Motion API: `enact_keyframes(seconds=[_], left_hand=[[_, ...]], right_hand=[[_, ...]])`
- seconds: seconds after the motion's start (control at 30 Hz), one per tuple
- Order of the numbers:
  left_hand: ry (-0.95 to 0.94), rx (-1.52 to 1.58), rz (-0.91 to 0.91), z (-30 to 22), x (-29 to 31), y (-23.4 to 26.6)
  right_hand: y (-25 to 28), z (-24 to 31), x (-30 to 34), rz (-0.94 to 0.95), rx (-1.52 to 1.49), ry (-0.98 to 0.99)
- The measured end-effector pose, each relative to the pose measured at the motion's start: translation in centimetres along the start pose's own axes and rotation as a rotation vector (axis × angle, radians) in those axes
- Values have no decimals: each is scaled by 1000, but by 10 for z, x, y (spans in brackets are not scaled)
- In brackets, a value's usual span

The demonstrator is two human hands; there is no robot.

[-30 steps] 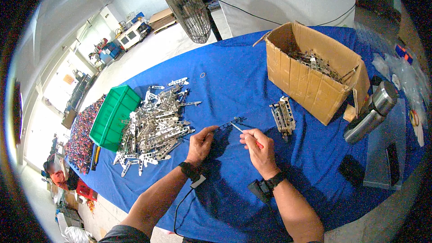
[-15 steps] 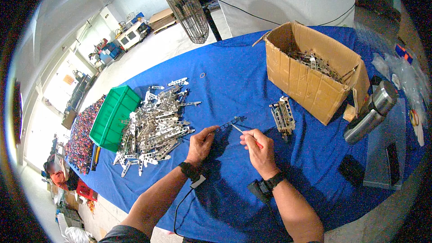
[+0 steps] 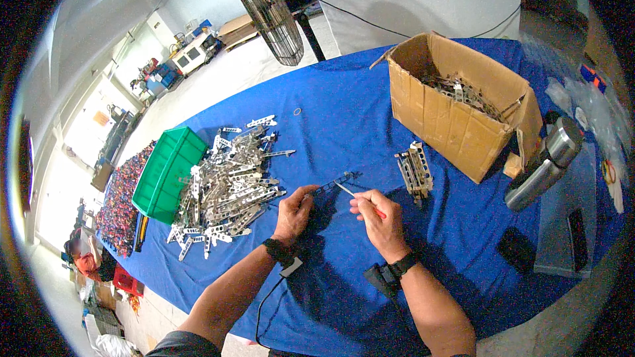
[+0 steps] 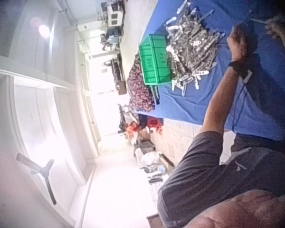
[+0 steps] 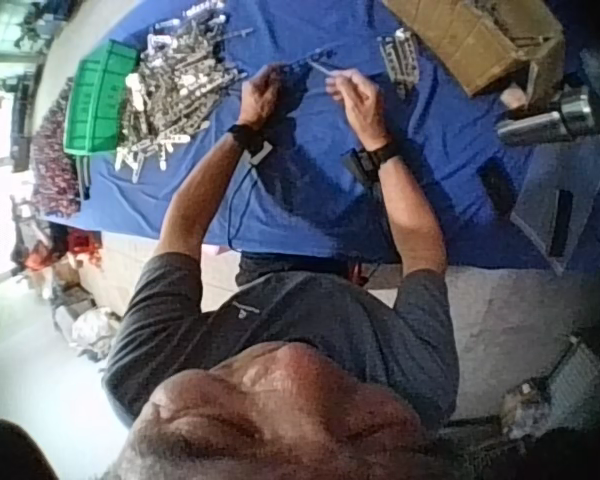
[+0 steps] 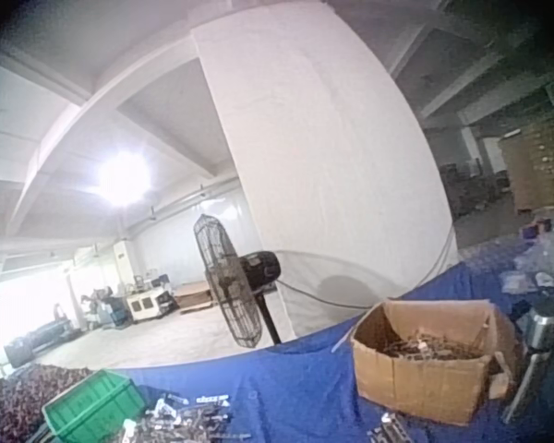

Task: The person is using a small tool to assemble or attach small pins/screws to metal hardware brackets at a workbench.

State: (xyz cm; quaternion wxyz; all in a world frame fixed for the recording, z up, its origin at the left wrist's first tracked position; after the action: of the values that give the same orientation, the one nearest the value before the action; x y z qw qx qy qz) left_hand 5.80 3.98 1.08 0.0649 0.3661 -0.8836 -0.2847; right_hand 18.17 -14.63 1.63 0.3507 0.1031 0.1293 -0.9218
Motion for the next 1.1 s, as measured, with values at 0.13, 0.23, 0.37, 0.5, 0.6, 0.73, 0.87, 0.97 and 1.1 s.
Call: enact_keyframes(seconds=[0.13, 0.23, 0.37, 0.5, 0.6, 0.73, 0.87, 0.97, 1.1], left_hand=[[-9, -21, -8, -1, 1, 1], [-27, -37, -21, 1, 1, 1], [-50, -33, -34, 3, 0, 1], [-33, -26, -27, 1, 0, 1], [-30, -22, -25, -1, 1, 3], [-47, -23, -34, -9, 2, 1], [-17, -28, -20, -5, 3, 5], [26, -6, 4, -2, 2, 1], [-15, 11, -11, -1, 2, -1]], right_hand=[[1, 0, -1, -15, 15, 20], [1, -3, 0, 5, 12, 11], [0, -5, 0, 0, -41, 0], [2, -7, 0, -27, -15, 4], [-1, -4, -1, -17, -32, 10], [3, -3, 0, 10, 7, -4], [-2, -5, 0, -31, -48, 1], [3, -7, 0, -23, -1, 7], [3, -5, 1, 4, -6, -13]])
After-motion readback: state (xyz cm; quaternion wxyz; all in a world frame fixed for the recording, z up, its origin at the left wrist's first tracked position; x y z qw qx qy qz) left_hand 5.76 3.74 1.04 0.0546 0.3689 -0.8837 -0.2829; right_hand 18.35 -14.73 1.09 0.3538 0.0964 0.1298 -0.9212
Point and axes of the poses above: each hand's wrist, its own x-axis away from the middle knuckle, its own y-axis out of the back of the hand, z = x × y, the point moved 7 cm from there along -x, towards the middle knuckle, and after that the axes turned 8 degrees about y, right-handed, at the moved point
